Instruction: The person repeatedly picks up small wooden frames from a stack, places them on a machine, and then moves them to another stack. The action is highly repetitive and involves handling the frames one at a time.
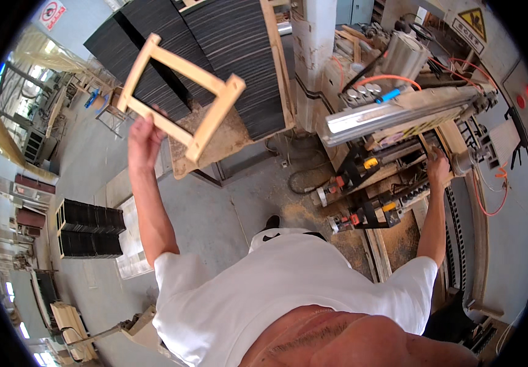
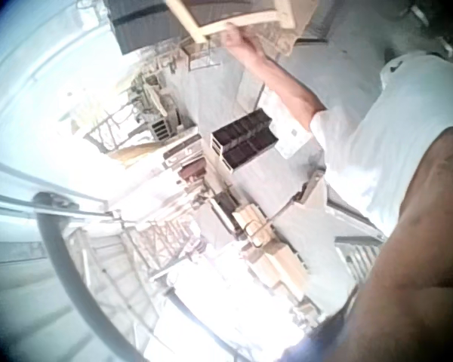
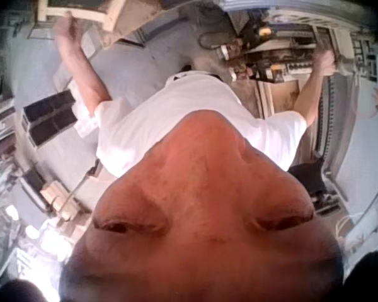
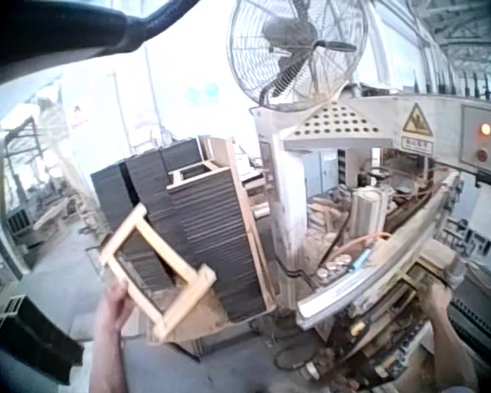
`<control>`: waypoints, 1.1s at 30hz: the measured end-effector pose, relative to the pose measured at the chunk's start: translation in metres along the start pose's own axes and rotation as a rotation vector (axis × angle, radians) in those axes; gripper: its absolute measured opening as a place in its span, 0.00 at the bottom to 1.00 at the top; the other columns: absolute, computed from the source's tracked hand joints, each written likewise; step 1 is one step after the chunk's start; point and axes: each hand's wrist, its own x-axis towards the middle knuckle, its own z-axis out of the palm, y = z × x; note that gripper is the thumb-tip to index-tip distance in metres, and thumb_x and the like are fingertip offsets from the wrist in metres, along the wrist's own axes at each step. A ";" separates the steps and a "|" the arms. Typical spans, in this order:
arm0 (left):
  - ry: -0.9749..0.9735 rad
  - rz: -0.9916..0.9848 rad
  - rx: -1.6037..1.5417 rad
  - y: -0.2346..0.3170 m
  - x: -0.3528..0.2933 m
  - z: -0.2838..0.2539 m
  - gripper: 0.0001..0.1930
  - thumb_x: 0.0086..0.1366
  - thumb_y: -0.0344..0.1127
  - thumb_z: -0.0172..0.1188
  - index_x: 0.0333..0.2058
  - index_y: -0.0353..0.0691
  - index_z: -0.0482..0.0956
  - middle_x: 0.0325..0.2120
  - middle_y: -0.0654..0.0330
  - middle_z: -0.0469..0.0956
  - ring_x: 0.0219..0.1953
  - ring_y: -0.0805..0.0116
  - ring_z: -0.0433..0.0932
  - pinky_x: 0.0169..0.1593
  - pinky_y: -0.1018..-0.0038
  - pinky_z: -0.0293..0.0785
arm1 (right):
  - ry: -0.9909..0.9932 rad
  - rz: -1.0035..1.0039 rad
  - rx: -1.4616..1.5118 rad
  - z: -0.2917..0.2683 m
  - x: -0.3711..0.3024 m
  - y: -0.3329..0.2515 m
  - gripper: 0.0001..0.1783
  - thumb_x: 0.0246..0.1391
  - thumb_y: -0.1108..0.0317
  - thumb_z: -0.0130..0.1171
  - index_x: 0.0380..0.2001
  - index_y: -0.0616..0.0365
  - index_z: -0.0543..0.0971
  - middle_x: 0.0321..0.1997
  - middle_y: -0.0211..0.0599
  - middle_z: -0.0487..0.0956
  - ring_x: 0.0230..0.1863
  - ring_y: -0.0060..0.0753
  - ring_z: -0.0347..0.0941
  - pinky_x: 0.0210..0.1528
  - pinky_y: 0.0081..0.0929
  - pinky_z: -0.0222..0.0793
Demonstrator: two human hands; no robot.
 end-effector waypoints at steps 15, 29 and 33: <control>-0.287 -0.224 0.137 0.044 0.377 0.006 0.15 0.68 0.45 0.57 0.36 0.37 0.75 0.26 0.61 0.78 0.26 0.72 0.79 0.30 0.75 0.82 | 0.009 0.473 0.610 -0.007 -0.169 -0.221 0.11 0.56 0.71 0.59 0.41 0.64 0.82 0.32 0.37 0.83 0.35 0.25 0.76 0.40 0.24 0.71; 0.017 0.442 0.478 0.012 0.269 0.059 0.32 0.55 0.53 0.71 0.44 0.27 0.79 0.35 0.52 0.82 0.37 0.69 0.80 0.43 0.75 0.77 | 0.052 0.684 0.639 0.027 -0.323 -0.226 0.11 0.55 0.71 0.58 0.39 0.67 0.82 0.29 0.34 0.81 0.32 0.23 0.76 0.38 0.22 0.71; 0.125 0.419 0.553 0.003 0.269 0.067 0.31 0.55 0.50 0.72 0.45 0.24 0.79 0.36 0.51 0.82 0.39 0.67 0.80 0.46 0.74 0.76 | 0.028 0.696 0.675 0.036 -0.351 -0.229 0.12 0.55 0.71 0.58 0.39 0.67 0.82 0.28 0.34 0.80 0.31 0.22 0.74 0.36 0.22 0.70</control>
